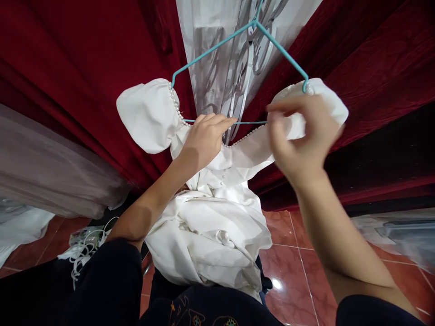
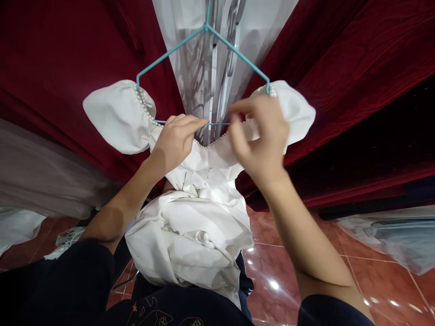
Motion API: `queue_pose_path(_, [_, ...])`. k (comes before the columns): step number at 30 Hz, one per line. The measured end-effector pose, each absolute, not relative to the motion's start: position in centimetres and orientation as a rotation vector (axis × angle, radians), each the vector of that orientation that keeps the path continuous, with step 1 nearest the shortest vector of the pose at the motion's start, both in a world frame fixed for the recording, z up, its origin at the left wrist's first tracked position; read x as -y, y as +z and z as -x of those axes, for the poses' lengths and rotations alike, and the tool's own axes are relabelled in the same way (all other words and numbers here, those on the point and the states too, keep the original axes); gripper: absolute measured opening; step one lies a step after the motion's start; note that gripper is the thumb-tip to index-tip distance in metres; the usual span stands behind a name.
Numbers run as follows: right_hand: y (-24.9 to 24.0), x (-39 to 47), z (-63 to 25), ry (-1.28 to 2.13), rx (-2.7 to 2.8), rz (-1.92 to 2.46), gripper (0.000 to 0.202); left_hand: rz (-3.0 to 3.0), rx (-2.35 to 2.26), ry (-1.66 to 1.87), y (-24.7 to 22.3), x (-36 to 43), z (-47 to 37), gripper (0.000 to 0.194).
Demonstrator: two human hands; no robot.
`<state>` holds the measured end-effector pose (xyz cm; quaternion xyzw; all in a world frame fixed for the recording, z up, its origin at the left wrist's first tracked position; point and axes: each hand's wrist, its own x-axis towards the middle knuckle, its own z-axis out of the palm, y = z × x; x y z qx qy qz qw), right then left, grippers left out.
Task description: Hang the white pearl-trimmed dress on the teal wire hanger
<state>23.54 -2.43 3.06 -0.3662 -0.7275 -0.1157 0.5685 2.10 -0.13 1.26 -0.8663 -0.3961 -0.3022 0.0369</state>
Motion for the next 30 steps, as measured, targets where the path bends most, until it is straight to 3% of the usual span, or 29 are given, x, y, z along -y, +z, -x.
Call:
queue_pose_path(5, [-2.1,1.7,-21.8,-0.266,1.847,0.993,0.023,2.618,1.127,-1.04,0.2,0.2,-2.5,0.047])
queue_pose_path(10, [-3.1,0.7,-21.2,-0.3,1.671,0.876,0.025,2.155,1.294,-1.35,-0.5,1.2,-0.6,0.029])
queue_pose_path(12, [-3.3,0.5,-20.7,-0.288,1.679,0.885,0.025,1.982,1.343,-1.355,-0.4,1.0,0.8,0.032])
queue_pose_path(15, [-3.3,0.3,-20.5,-0.243,1.701,0.963,0.022,1.861,1.364,-1.353,-0.3,-0.6,3.1,0.037])
queue_pose_path(20, [-1.9,0.1,-21.7,-0.158,1.745,1.108,0.02,1.904,1.411,-1.539,0.5,-3.8,5.9,0.025])
queue_pose_path(28, [0.6,0.5,-22.9,-0.122,1.866,1.202,0.019,1.893,1.499,-1.637,5.6,-3.0,10.6,0.032])
queue_pose_path(30, [0.8,0.7,-22.9,-0.101,1.869,1.21,0.017,1.918,1.623,-1.621,5.4,-3.2,11.8,0.026])
